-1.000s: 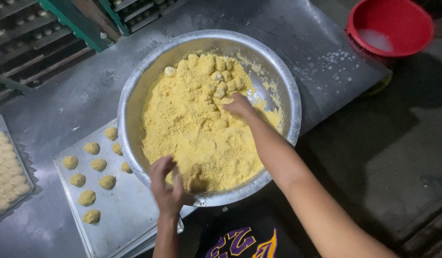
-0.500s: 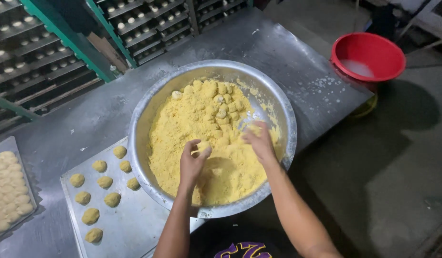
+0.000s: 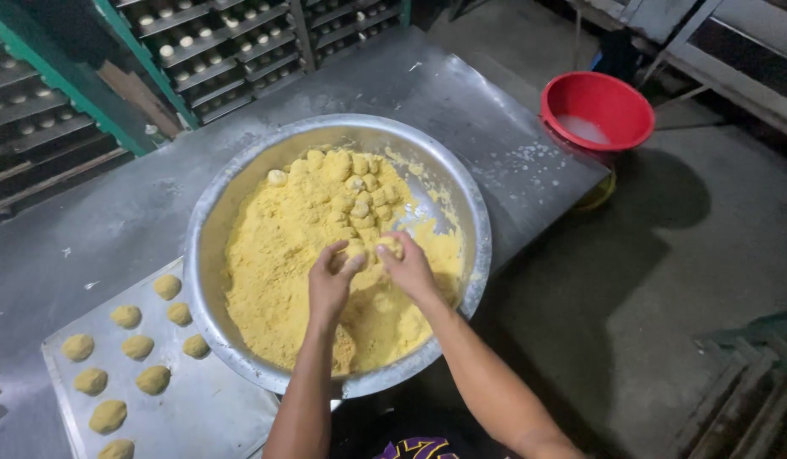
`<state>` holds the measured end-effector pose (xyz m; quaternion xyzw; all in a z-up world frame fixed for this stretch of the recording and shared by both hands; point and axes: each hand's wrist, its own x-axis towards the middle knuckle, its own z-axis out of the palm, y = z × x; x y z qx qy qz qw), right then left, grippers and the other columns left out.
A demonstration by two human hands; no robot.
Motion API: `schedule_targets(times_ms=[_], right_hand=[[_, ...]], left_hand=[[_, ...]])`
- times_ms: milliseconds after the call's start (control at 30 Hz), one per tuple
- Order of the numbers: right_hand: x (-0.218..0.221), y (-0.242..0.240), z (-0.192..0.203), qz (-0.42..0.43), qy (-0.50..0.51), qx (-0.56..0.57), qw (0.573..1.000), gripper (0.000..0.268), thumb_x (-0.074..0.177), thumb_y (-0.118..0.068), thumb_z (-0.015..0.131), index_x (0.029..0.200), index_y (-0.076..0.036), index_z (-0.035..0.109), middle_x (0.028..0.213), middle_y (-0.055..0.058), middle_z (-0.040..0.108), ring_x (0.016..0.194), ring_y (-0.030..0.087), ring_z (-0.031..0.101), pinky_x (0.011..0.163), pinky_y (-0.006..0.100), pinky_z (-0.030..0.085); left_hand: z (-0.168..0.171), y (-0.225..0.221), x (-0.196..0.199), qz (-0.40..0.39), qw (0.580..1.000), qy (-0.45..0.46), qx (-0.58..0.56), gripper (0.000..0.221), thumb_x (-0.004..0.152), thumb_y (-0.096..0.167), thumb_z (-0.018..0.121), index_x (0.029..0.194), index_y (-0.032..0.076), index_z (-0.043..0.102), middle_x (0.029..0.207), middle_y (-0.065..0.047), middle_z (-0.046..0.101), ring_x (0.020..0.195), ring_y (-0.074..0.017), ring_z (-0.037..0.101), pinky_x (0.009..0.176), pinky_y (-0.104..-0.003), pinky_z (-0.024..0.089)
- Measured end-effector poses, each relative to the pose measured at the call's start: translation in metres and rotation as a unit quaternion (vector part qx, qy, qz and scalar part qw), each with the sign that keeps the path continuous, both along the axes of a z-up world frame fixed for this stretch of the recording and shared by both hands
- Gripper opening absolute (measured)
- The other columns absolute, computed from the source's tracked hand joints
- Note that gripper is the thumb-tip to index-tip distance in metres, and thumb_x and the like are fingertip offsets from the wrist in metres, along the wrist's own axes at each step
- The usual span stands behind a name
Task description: The person is coating small dough balls in a yellow powder (likely cornmeal or a similar flour) and placing them on a metal tray for baking.
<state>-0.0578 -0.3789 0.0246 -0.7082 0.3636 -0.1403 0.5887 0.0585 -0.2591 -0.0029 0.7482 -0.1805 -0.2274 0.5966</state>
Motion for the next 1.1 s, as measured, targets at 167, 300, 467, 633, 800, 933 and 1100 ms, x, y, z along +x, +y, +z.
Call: schedule_targets(times_ms=[167, 300, 467, 633, 800, 933, 1100], right_hand=[[-0.017, -0.031, -0.002, 0.036, -0.192, 0.157, 0.968, 0.056, 0.099, -0.017, 0.066, 0.151, -0.014, 0.046, 0.126, 0.010, 0.060, 0.103, 0.021, 0.066, 0.093, 0.036, 0.057], [-0.036, -0.020, 0.038, 0.099, -0.369, 0.200, 0.902, 0.060, 0.101, -0.015, 0.064, 0.155, -0.009, 0.038, 0.129, 0.015, 0.061, 0.109, 0.021, 0.065, 0.100, 0.037, 0.054], [-0.038, -0.011, 0.047, 0.112, -0.363, 0.151, 0.913, 0.054, 0.103, -0.013, 0.063, 0.151, -0.003, 0.042, 0.137, 0.014, 0.060, 0.116, 0.020, 0.063, 0.103, 0.036, 0.053], [-0.009, 0.020, 0.012, 0.043, -0.259, 0.007, 0.965, 0.047, 0.102, -0.009, 0.062, 0.147, -0.002, 0.047, 0.137, 0.014, 0.059, 0.117, 0.021, 0.064, 0.100, 0.035, 0.058], [0.007, 0.033, -0.009, -0.081, -0.124, -0.066, 0.987, 0.048, 0.100, -0.011, 0.058, 0.148, -0.010, 0.048, 0.122, 0.013, 0.062, 0.100, 0.022, 0.069, 0.086, 0.032, 0.057], [0.003, 0.005, -0.082, -0.130, -0.150, 0.060, 0.978, 0.044, 0.101, -0.013, 0.058, 0.145, -0.008, 0.051, 0.108, 0.013, 0.067, 0.091, 0.021, 0.070, 0.081, 0.034, 0.057], [0.003, 0.052, -0.049, -0.113, -0.200, 0.128, 0.965, 0.045, 0.099, -0.011, 0.063, 0.142, -0.007, 0.052, 0.101, 0.007, 0.067, 0.090, 0.016, 0.069, 0.080, 0.031, 0.056]], left_hand=[[-0.001, 0.013, 0.014, 0.013, 0.987, 0.114, -0.110, 0.049, 0.091, 0.019, 0.073, 0.135, -0.001, 0.062, 0.116, -0.019, 0.070, 0.101, -0.0233, 0.071, 0.087, -0.036, 0.060], [-0.002, 0.021, 0.011, 0.008, 0.933, 0.265, -0.243, 0.045, 0.094, 0.010, 0.068, 0.136, -0.002, 0.058, 0.123, -0.015, 0.069, 0.109, -0.0224, 0.070, 0.098, -0.034, 0.059], [0.014, 0.032, 0.004, -0.017, 0.920, 0.282, -0.273, 0.043, 0.091, 0.006, 0.069, 0.133, 0.000, 0.059, 0.123, -0.016, 0.068, 0.110, -0.0216, 0.070, 0.100, -0.034, 0.058], [0.026, 0.034, 0.003, -0.020, 0.984, 0.079, -0.161, 0.047, 0.086, 0.009, 0.077, 0.130, 0.003, 0.061, 0.124, -0.012, 0.066, 0.111, -0.0189, 0.067, 0.094, -0.033, 0.058], [0.053, 0.051, 0.008, -0.031, 0.992, -0.088, 0.087, 0.045, 0.086, 0.015, 0.079, 0.128, 0.011, 0.065, 0.119, -0.014, 0.068, 0.095, -0.0239, 0.069, 0.085, -0.034, 0.059], [0.032, 0.083, 0.018, -0.078, 0.978, -0.190, -0.036, 0.040, 0.082, 0.010, 0.079, 0.119, 0.007, 0.064, 0.139, -0.013, 0.060, 0.101, -0.0221, 0.068, 0.086, -0.033, 0.059], [0.054, 0.161, 0.009, -0.061, 0.994, -0.069, -0.057, 0.042, 0.084, 0.015, 0.078, 0.124, 0.009, 0.068, 0.115, -0.010, 0.075, 0.099, -0.0228, 0.071, 0.092, -0.034, 0.058]])
